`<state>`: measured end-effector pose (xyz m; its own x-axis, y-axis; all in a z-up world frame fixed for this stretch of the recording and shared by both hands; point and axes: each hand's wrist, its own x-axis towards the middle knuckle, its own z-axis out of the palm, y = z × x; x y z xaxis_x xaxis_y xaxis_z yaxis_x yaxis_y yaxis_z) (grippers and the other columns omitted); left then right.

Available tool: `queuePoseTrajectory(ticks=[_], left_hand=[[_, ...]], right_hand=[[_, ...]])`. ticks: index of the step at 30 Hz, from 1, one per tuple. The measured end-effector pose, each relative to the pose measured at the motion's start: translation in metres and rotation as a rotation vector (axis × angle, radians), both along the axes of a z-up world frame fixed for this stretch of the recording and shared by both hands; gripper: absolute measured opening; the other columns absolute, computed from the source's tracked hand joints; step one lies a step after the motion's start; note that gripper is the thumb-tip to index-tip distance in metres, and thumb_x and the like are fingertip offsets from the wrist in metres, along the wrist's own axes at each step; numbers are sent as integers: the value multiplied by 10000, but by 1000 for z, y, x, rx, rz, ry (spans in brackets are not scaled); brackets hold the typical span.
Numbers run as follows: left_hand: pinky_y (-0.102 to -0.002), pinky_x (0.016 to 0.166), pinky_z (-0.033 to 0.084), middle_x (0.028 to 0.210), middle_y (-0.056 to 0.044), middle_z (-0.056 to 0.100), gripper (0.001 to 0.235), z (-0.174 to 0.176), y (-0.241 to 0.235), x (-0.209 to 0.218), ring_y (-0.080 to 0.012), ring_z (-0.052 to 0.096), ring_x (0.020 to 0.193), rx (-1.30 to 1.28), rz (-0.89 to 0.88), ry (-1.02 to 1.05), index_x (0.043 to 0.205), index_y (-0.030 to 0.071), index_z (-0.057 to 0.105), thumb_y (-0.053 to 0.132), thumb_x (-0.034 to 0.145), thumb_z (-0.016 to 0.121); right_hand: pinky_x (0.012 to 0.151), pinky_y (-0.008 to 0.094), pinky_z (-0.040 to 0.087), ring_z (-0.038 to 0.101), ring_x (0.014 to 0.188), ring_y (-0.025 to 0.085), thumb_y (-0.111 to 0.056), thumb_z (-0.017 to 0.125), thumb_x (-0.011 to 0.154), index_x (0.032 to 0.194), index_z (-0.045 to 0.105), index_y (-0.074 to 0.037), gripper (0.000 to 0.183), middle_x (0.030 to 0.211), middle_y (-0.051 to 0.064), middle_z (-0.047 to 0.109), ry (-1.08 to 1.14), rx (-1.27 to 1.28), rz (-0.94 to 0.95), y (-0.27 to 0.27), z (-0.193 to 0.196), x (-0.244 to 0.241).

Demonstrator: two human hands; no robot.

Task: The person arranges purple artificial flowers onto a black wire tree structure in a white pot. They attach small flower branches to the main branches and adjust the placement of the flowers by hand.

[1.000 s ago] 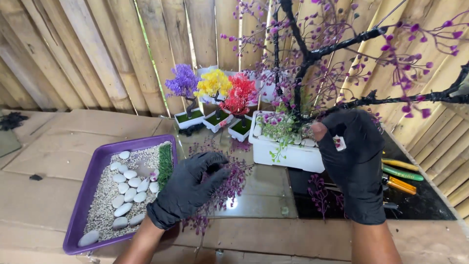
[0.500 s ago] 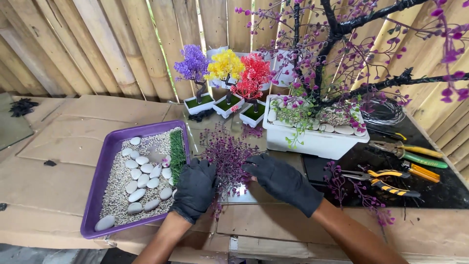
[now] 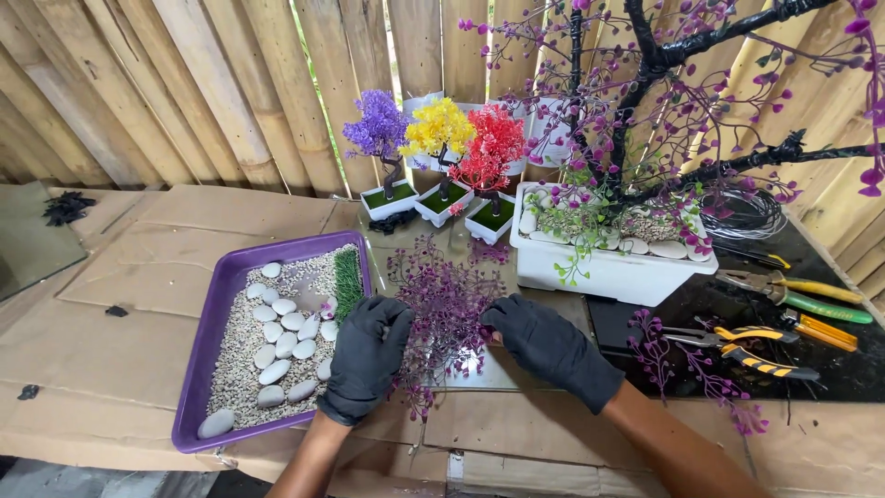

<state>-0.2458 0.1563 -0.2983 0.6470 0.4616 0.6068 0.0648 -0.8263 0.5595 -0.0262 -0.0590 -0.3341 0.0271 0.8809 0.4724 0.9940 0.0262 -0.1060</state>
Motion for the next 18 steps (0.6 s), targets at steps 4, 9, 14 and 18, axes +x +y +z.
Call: queuePoseTrajectory(ticks=[4,9,14,18], left_hand=[[-447,694,582,733,-94,689,225,39,-15,-16,-404,694,804,-173,7,-129,788,171,698,248,999,682],[-342,767,578,850,30,738,226,42,-29,-21,-136,664,816,-430,-99,-224,960,118,774,283,1005,626],[-369,831,625,927,-42,776,208,29,-46,-19,-194,714,899,-594,-158,-379,1030,89,787,231,995,640],[-417,814,643,920,-66,815,266,33,-67,1,-241,759,926,-603,-87,-392,993,76,814,286,955,654]], right_hand=[[1006,435,527,657,1010,308,-400,590,1047,1178,668,-154,289,1131,95,697,51,32,-13,-1,9,-9],[881,507,520,635,1053,358,-339,499,1057,1348,609,-109,387,1225,137,645,154,-23,78,-4,19,-5],[877,523,550,661,1085,367,-283,595,1026,1423,560,-140,423,1287,144,642,258,79,119,-14,54,-23],[693,383,540,663,801,204,-325,708,967,1411,612,-163,482,968,72,661,679,87,154,-24,105,-66]])
